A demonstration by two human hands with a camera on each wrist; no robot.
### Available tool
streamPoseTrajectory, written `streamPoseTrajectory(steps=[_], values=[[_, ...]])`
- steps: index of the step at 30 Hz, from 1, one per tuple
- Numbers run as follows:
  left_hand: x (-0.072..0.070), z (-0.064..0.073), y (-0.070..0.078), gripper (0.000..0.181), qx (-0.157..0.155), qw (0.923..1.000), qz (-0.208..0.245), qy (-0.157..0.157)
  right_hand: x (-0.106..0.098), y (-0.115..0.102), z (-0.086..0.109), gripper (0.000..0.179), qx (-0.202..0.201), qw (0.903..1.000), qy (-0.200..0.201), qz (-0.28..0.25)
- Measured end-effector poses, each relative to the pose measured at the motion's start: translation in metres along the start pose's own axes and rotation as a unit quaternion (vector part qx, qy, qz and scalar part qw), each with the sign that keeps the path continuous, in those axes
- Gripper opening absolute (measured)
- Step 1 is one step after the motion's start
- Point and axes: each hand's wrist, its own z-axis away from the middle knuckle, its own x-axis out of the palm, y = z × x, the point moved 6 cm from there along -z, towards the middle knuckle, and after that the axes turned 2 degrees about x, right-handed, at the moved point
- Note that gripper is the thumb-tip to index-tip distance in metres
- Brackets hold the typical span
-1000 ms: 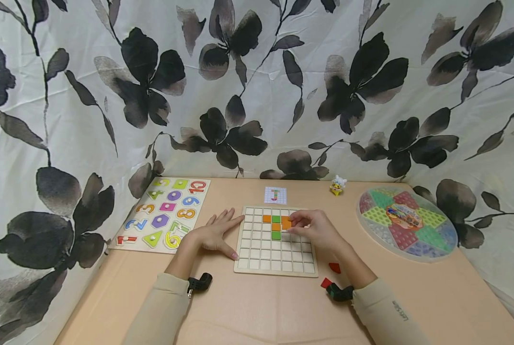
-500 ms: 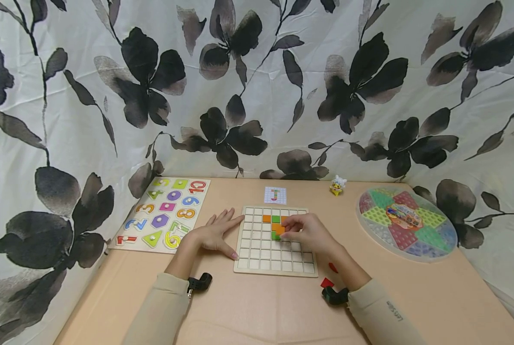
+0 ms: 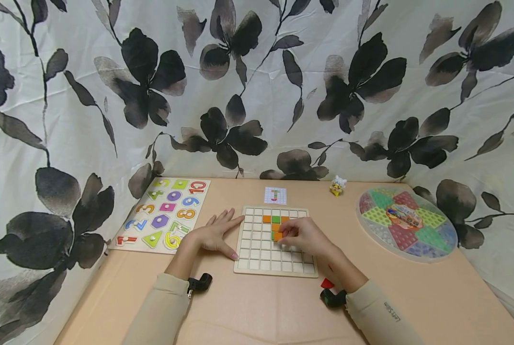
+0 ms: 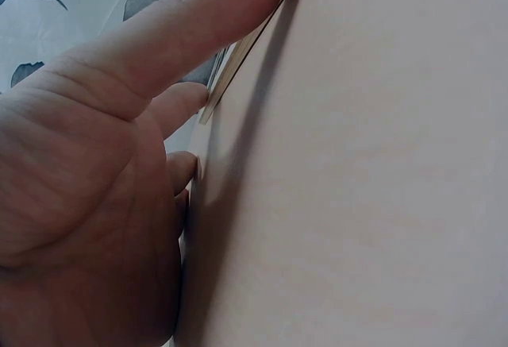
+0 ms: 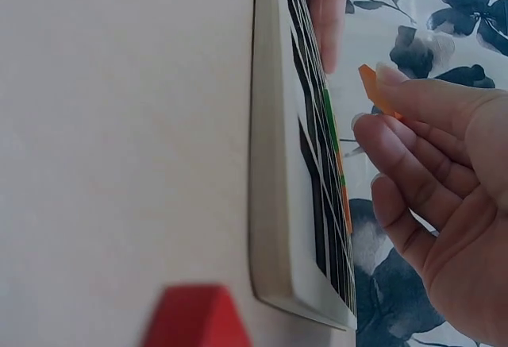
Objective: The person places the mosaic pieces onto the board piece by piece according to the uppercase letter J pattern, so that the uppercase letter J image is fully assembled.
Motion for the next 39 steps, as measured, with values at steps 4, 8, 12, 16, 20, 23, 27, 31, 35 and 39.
streamPoseTrajectory(steps=[4, 8, 12, 16, 20, 23, 27, 31, 35, 39], values=[[0.0, 0.001, 0.001, 0.125, 0.0, 1.0, 0.001, 0.001, 0.003, 0.003, -0.001, 0.02, 0.0, 0.9999, -0.008, 0.006], [-0.001, 0.001, 0.001, 0.125, 0.0, 1.0, 0.003, 0.003, 0.006, 0.005, -0.002, 0.019, -0.005, 0.9998, -0.014, 0.013], [-0.001, 0.001, 0.0, 0.125, 0.0, 1.0, 0.003, 0.004, 0.008, 0.004, -0.002, 0.02, -0.009, 0.9996, -0.021, 0.016], [0.0, 0.001, 0.001, 0.125, 0.0, 1.0, 0.002, 0.003, 0.01, 0.004, -0.002, 0.021, -0.007, 0.9994, -0.028, 0.02], [0.0, 0.001, 0.001, 0.125, 0.0, 1.0, 0.001, 0.002, 0.011, 0.005, -0.002, 0.021, -0.006, 0.9992, -0.034, 0.021], [0.0, 0.001, 0.001, 0.125, 0.0, 1.0, 0.001, 0.001, 0.013, 0.007, -0.002, 0.02, -0.012, 0.999, -0.036, 0.022], [0.0, 0.001, 0.001, 0.124, -0.001, 1.0, 0.001, 0.001, 0.015, 0.006, -0.003, 0.02, -0.022, 0.9987, -0.039, 0.025], [0.0, 0.001, 0.001, 0.125, -0.002, 1.0, 0.001, 0.002, 0.015, 0.006, -0.003, 0.021, -0.021, 0.9985, -0.042, 0.029], [0.0, 0.001, 0.001, 0.125, -0.002, 1.0, 0.001, 0.003, 0.016, 0.008, -0.003, 0.022, -0.015, 0.9984, -0.046, 0.028], [0.0, 0.001, 0.001, 0.125, -0.003, 1.0, 0.001, 0.004, 0.018, 0.01, -0.004, 0.022, -0.012, 0.9984, -0.048, 0.028]])
